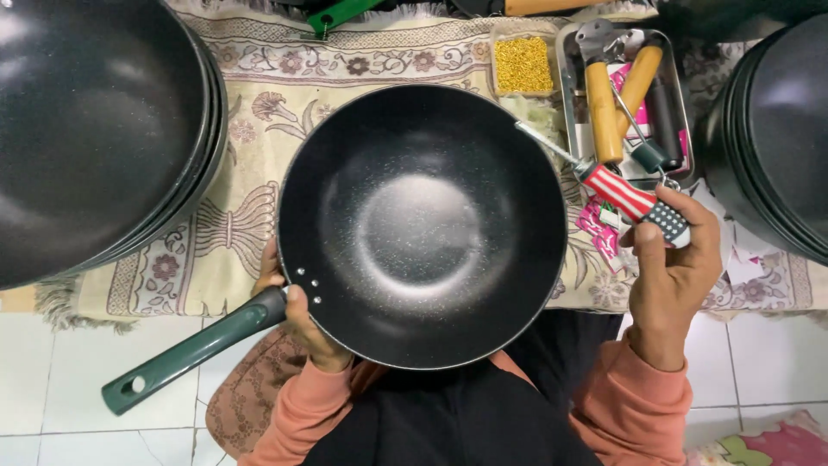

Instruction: Assembling a handle to a metal pan using a screwdriver and then cleaning the pan with a cloth.

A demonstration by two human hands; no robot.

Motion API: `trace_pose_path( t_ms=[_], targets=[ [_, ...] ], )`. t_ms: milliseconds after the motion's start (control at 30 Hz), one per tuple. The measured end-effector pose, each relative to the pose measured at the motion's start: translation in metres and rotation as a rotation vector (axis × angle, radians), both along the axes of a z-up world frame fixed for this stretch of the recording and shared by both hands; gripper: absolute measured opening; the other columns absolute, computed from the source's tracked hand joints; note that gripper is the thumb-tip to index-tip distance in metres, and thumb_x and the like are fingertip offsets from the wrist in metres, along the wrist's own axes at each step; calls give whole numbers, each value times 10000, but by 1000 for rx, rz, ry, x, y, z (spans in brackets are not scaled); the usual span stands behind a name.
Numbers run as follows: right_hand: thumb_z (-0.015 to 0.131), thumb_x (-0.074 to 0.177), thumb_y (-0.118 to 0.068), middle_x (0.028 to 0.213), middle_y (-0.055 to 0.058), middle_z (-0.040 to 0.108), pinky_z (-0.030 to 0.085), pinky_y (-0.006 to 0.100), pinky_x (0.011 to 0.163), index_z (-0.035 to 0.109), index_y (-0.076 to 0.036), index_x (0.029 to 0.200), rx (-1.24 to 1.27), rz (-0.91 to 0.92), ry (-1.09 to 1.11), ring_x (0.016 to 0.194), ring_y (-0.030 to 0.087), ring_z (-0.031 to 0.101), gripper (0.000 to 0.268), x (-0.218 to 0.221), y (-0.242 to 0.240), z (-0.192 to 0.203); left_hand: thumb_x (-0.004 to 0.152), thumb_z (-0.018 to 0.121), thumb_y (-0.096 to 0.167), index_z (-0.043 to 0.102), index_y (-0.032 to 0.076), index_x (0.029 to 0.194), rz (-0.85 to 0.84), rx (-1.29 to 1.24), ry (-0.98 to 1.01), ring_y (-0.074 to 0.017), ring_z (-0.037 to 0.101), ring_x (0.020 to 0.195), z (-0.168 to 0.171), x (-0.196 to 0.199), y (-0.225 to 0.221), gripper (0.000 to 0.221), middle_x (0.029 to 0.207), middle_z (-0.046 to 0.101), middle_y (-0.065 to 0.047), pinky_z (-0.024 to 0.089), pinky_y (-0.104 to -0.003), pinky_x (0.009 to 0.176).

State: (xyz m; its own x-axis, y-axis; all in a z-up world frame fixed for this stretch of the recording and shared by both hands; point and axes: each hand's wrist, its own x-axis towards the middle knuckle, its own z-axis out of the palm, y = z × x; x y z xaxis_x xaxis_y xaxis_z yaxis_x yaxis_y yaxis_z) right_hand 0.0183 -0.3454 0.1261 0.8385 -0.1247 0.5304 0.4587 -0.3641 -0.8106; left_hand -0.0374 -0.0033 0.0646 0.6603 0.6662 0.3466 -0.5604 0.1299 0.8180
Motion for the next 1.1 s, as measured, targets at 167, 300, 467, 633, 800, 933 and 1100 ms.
trace_pose_path(
  t_ms=[167, 300, 467, 633, 800, 933, 1100],
  targets=[
    [658, 1113, -18, 1200, 223, 528, 482, 354, 777, 586, 105, 1392, -188, -170, 32, 868, 244, 545, 314, -5, -3, -8, 1043, 377, 251, 293, 93, 1283, 54, 82, 64, -328, 407, 1376, 2, -11, 4, 299, 1539, 310, -271, 377, -472, 1183],
    [691, 1091, -4, 1213, 183, 673, 424, 372, 734, 639, 32, 1310, -550, -257, -13, 1011, 300, 574, 227, -9, 10, -12, 1057, 451, 255, 350, 106, 1224, 243, 171, 16, -365, 479, 1278, 14, -5, -11, 246, 1444, 381, -189, 485, -515, 1127],
    [829, 1008, -126, 1026, 120, 620, 468, 406, 743, 770, -86, 1278, -688, -354, -192, 818, 306, 615, 279, 13, 4, -53, 1105, 259, 77, 296, -44, 1411, 220, 372, 254, -331, 348, 1449, 14, -18, -4, 331, 1503, 333, -226, 283, -390, 1273],
    [791, 1024, -196, 1027, 84, 619, 390, 358, 686, 769, -214, 1246, -934, -444, -349, 811, 263, 593, 224, 32, 18, -70, 1100, 310, 149, 282, -32, 1430, 239, 284, 58, -350, 337, 1458, -27, -19, 9, 378, 1534, 301, -261, 306, -481, 1243],
    [760, 908, -174, 1238, 61, 601, 414, 398, 800, 733, -172, 1142, -1053, -271, -4, 1056, 282, 572, 235, 24, 31, -86, 1116, 312, 155, 200, 42, 1367, 276, 301, -9, -349, 338, 1436, -23, -11, 1, 298, 1491, 281, -260, 278, -480, 1250],
    [543, 1072, -264, 1293, 110, 574, 409, 435, 917, 666, -151, 1365, -792, -136, 23, 1105, 324, 547, 337, 12, 32, -69, 1126, 329, 178, 211, 62, 1376, 255, 277, -11, -321, 340, 1439, -10, -9, -1, 300, 1506, 276, -238, 293, -468, 1250],
    [499, 1024, -293, 1054, 131, 609, 564, 248, 539, 210, -46, 1618, 185, 388, 463, 679, 124, 625, 705, -22, 42, -40, 1134, 302, 197, 218, 9, 1385, 264, 296, 38, -349, 330, 1459, -23, -16, 5, 325, 1511, 290, -251, 310, -507, 1238]
  ],
)
